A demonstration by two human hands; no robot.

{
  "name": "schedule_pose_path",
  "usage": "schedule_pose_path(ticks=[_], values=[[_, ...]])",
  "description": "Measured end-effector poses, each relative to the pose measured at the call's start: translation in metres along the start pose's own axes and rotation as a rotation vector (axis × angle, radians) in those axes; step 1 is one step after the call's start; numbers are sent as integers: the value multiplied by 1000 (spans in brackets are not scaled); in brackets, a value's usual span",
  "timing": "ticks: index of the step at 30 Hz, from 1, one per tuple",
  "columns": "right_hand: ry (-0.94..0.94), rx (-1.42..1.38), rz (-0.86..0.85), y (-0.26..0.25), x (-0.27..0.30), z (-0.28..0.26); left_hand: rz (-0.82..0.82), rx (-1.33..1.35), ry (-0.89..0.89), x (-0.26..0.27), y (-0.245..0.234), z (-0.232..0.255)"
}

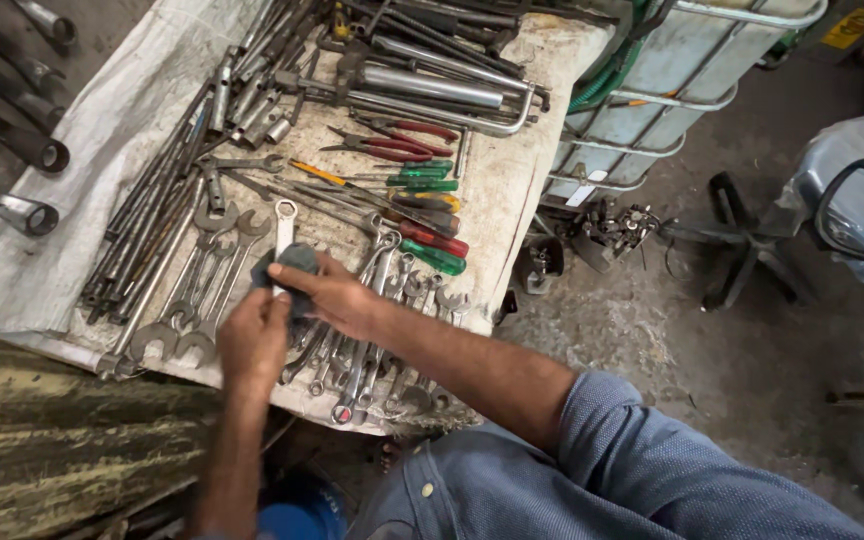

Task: The person wipes and cleans a series of wrenches using a dark cloth on a workbench filled with various tools.

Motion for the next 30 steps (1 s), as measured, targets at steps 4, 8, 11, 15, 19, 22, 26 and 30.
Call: schedule_pose_path(ticks=[4,8,11,15,19,22,26,30], values=[[-77,153,212,-20,-6,-15,20,37,36,19,8,13],[-116,27,92,-15,2,-24,50,87,36,28,11,16],[20,-87,-3,-10,18,-22,53,113,7,27,6,21],[-131,72,84,-24,22,-44,30,103,66,44,3,37],[-234,43,160,-32,21,-45,94,112,165,53,1,48],[-281,213,148,-31,24,-43,123,82,239,54,0,53],[-241,238,450,-48,20,-67,96,79,291,63,-5,57],[-340,132,192,-32,28,-61,171,77,398,66,-5,68]])
Point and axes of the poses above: each hand's wrist, its own x-axis away from the middle knuckle, its own y-axis out of the palm, z = x × y, the point moved 6 cm from there along -x, towards the middle knuckle, and after that the axes turned 14 degrees about z, right-handed, at the moved point
